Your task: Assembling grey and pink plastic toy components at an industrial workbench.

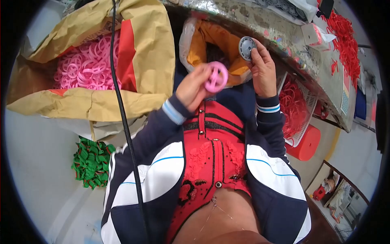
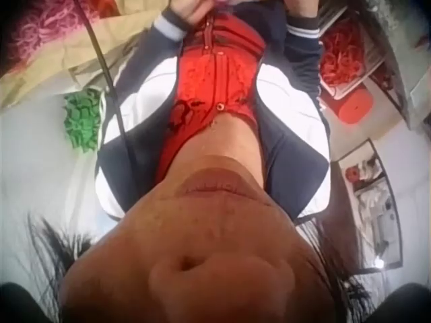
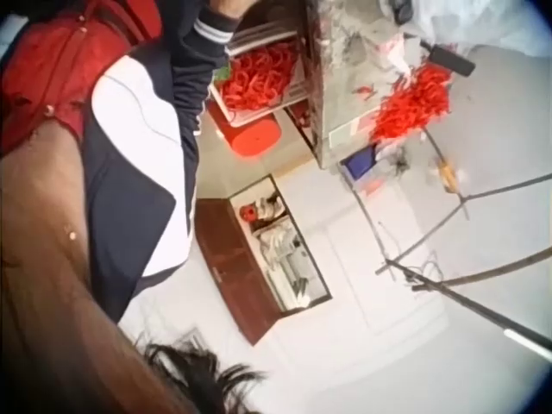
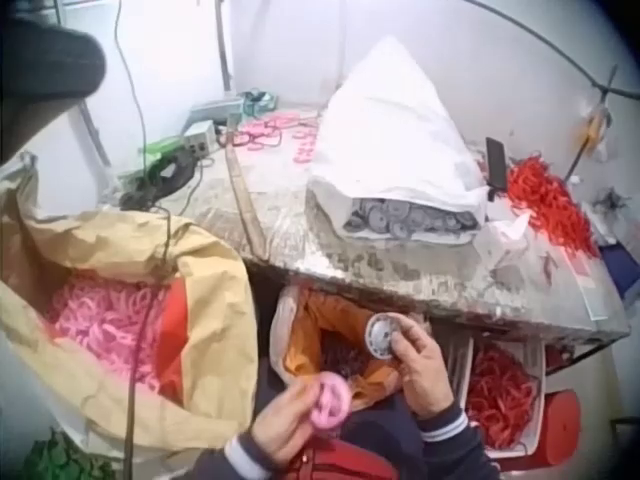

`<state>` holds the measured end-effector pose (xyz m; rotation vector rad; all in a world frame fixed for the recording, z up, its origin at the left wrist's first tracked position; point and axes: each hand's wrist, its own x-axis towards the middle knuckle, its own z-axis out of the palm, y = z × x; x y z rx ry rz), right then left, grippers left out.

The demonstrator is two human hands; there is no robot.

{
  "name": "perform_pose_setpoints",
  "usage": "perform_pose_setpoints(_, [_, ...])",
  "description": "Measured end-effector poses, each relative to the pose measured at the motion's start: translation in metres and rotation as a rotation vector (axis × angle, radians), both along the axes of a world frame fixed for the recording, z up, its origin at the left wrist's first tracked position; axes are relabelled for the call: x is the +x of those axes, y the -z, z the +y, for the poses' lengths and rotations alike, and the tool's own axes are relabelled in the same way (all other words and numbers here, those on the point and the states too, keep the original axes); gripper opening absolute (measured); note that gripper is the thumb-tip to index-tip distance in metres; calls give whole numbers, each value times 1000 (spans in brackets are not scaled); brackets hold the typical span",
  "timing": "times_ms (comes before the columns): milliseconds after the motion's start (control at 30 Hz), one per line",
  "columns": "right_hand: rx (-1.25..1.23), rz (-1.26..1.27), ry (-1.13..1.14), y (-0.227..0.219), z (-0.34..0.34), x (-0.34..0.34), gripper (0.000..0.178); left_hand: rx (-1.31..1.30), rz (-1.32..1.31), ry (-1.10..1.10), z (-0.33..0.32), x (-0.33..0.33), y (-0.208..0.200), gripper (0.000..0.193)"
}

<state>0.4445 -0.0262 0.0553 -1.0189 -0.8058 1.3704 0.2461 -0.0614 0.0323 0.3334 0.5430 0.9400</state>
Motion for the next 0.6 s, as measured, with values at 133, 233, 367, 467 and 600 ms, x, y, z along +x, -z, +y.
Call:
perform_pose_setpoints(133, [8, -89, 28, 6, -10, -2, 34, -24, -64, 26, 34, 12, 15, 22])
perform_pose_setpoints(233, [-46, -27, -30, -1, -21, -16, 34, 1, -355, 116, 41, 17, 19, 20])
perform_pose_setpoints(367, [82, -129, -51, 6, -23, -40, 35, 36, 205, -151, 38, 25, -7, 18])
perform_pose_setpoints(467, [119, -236, -47, 1, -21, -42, 34, 251, 403, -218, 44, 16, -3, 14])
perform_pose_setpoints(600, [141, -315, -20, 2, -16, -39, 35, 29, 99, -54, 46, 7, -26, 20])
